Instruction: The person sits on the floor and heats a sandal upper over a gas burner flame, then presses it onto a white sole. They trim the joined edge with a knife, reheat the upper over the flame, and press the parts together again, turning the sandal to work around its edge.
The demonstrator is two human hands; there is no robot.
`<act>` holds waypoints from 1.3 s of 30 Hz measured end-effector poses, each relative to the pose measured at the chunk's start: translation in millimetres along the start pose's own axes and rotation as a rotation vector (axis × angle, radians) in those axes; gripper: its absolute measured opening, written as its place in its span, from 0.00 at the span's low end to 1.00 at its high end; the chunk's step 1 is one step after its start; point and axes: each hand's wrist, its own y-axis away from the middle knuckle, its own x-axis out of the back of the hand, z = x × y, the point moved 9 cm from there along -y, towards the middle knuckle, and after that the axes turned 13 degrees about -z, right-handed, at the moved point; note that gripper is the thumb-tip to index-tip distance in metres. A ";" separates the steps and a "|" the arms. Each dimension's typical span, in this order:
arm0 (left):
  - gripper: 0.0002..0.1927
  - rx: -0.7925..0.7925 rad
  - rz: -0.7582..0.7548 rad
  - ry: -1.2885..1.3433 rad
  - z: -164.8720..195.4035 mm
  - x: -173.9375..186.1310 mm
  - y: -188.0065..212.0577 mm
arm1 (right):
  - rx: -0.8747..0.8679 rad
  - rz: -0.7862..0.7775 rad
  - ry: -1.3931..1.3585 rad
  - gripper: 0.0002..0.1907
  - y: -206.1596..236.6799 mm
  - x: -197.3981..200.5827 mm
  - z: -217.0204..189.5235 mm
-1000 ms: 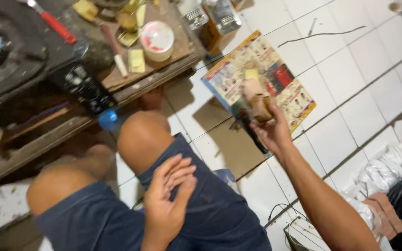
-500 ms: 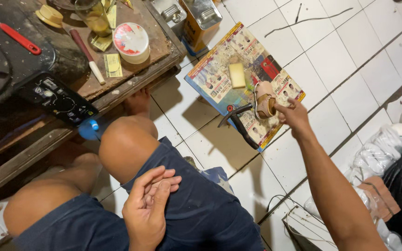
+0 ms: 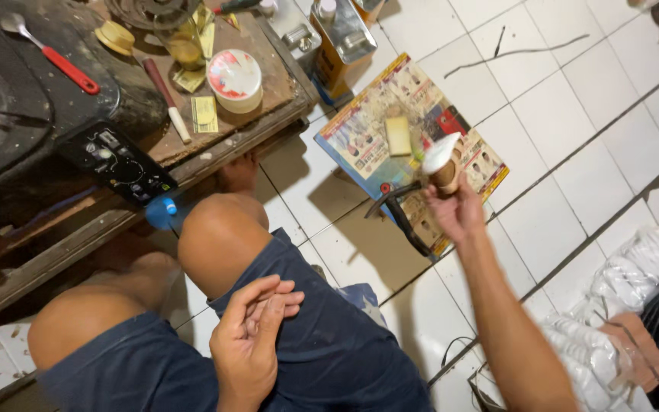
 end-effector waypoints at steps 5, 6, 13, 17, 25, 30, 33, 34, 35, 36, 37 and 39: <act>0.18 0.056 -0.088 0.064 1.9 -9.2 -17.1 | -0.129 -0.522 -0.818 0.19 41.5 -133.8 44.7; 0.18 0.094 -0.091 0.093 1.8 -9.5 -23.6 | -0.169 -0.563 -0.895 0.19 51.3 -161.5 54.2; 0.26 0.059 -0.124 0.256 41.0 3.3 -79.4 | -0.540 -0.916 -0.856 0.17 138.8 -285.4 125.7; 0.26 0.174 -0.277 0.508 55.0 6.7 -83.1 | -0.637 -0.950 -0.437 0.22 160.8 -274.6 159.8; 0.27 -0.083 -0.273 -0.277 117.2 3.4 -55.2 | -0.023 -1.032 0.872 0.40 136.3 -314.8 70.1; 0.28 -0.047 -0.245 -0.644 126.3 -8.7 -56.7 | -0.233 -1.021 1.137 0.32 144.0 -336.0 66.0; 0.27 -0.172 -0.176 -0.695 137.3 -10.8 -44.4 | -0.099 -0.933 1.373 0.28 141.5 -342.8 57.2; 0.27 -0.239 -0.162 -0.696 141.6 -9.6 -39.1 | -0.151 -0.992 1.248 0.28 145.0 -346.0 59.7; 0.32 -0.158 -0.268 -0.666 130.4 -11.3 -35.5 | -0.196 -1.054 1.119 0.29 148.6 -349.7 61.9; 0.38 -0.072 -0.360 -0.628 119.1 -11.0 -26.6 | -0.253 -1.122 0.992 0.29 152.9 -353.2 65.1; 0.43 0.026 -0.435 -0.583 107.4 -7.7 -15.0 | -0.223 -1.289 0.918 0.28 163.7 -363.5 67.8; 0.38 0.018 -0.536 0.338 102.9 -11.6 13.1 | -0.178 -1.620 0.723 0.26 189.5 -379.7 71.0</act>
